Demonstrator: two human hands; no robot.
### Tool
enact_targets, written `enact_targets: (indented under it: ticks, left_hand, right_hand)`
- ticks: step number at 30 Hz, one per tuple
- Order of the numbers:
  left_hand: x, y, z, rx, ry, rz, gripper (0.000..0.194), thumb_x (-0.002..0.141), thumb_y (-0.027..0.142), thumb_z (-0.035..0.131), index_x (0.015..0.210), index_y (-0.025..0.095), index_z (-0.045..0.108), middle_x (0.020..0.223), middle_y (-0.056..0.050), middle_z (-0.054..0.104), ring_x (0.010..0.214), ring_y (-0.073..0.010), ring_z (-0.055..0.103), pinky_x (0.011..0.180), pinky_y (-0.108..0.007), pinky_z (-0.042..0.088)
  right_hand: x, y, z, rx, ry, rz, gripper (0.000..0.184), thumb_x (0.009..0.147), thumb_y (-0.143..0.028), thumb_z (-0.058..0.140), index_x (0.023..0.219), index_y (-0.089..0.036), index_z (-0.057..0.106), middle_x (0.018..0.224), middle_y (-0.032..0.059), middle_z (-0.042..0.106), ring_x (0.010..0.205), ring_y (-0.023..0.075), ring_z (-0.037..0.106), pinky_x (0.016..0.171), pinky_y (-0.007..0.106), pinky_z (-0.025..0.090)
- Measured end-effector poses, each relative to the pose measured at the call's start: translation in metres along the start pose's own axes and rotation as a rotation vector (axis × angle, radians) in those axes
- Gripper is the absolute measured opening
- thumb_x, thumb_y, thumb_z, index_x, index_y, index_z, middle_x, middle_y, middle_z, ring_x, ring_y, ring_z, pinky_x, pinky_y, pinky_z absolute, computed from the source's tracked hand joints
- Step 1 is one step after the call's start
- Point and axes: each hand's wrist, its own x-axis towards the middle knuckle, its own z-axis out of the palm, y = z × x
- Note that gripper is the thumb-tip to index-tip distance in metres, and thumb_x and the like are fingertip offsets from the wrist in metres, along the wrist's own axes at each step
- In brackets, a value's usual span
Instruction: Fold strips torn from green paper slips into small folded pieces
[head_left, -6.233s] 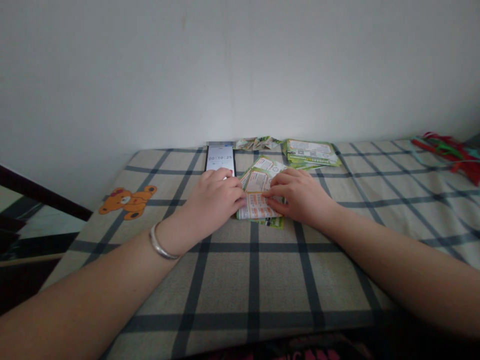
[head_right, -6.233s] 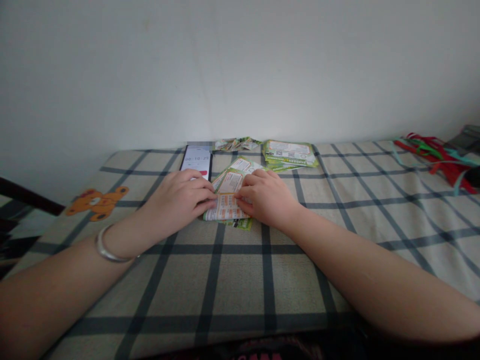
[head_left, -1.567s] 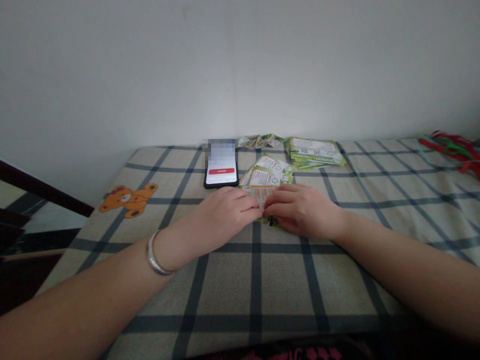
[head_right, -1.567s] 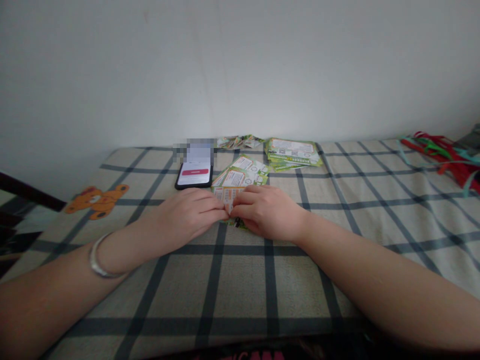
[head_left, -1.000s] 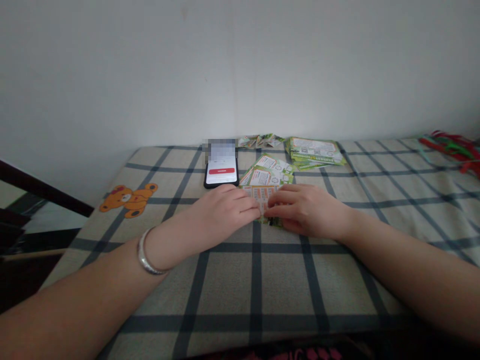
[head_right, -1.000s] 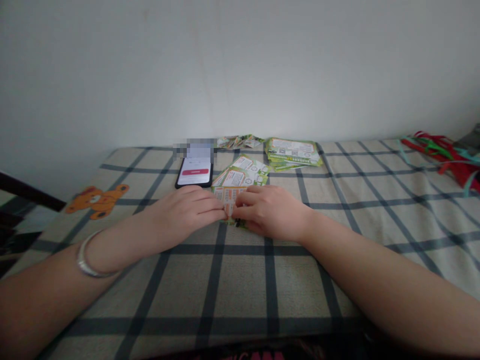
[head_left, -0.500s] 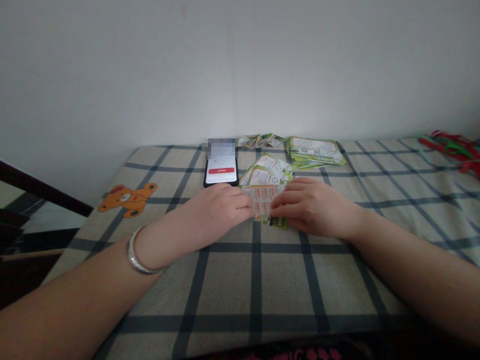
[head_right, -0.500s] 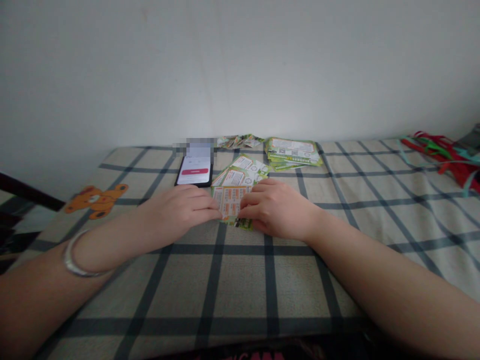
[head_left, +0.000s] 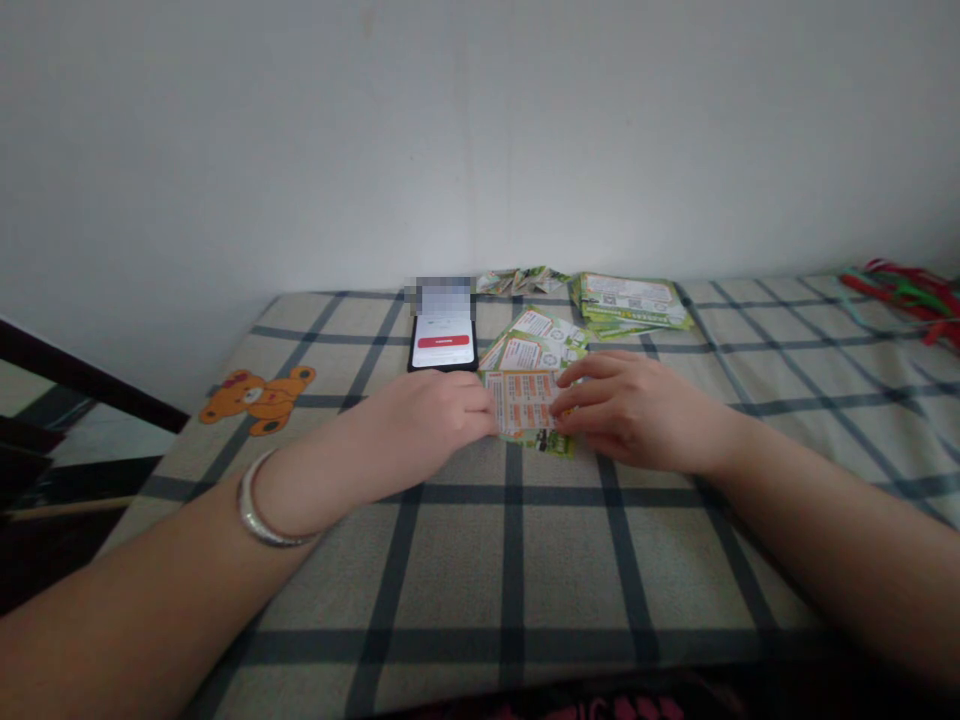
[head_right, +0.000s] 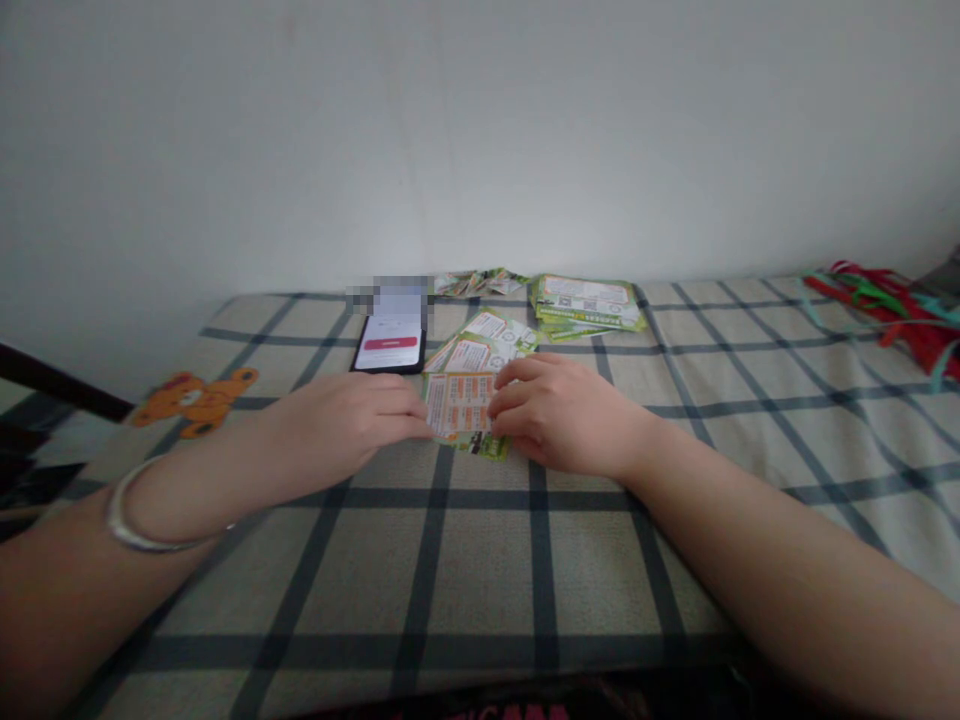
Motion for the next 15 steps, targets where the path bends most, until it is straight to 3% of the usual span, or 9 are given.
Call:
enact_targets:
  ticks: [10,15]
  left_hand:
    - [0.0003,-0.0003,-0.0043,-0.095,0.023,-0.02,0.029,0.09,0.006,0.051,0.104,0.023,0.07,0.108,-0.001,0.069,0.099,-0.0174,0.061,0.087,-0.033,0.051]
    - [0.0005,-0.004,-0.0048,-0.082,0.049,-0.016,0.027,0.089,0.01,0.052,0.1,0.027,0.071,0.107,0.003,0.07,0.103,-0.02,0.059,0.097,-0.041,0.044]
  right_hand:
    - [-0.0019,-0.0015,-0.006,0.057,-0.025,0.061,0.023,0.086,-0.012,0.05,0.09,-0.022,0.071,0.089,0.003,0.067,0.087,0.0171,0.057,0.072,0.031,0.042]
    - [-0.0052,0.0006,-0.0062,0.055,0.021,0.055,0.027,0.08,-0.009,0.05,0.088,-0.023,0.071,0.086,0.0006,0.067,0.083,0.0153,0.058,0.069,0.029,0.042]
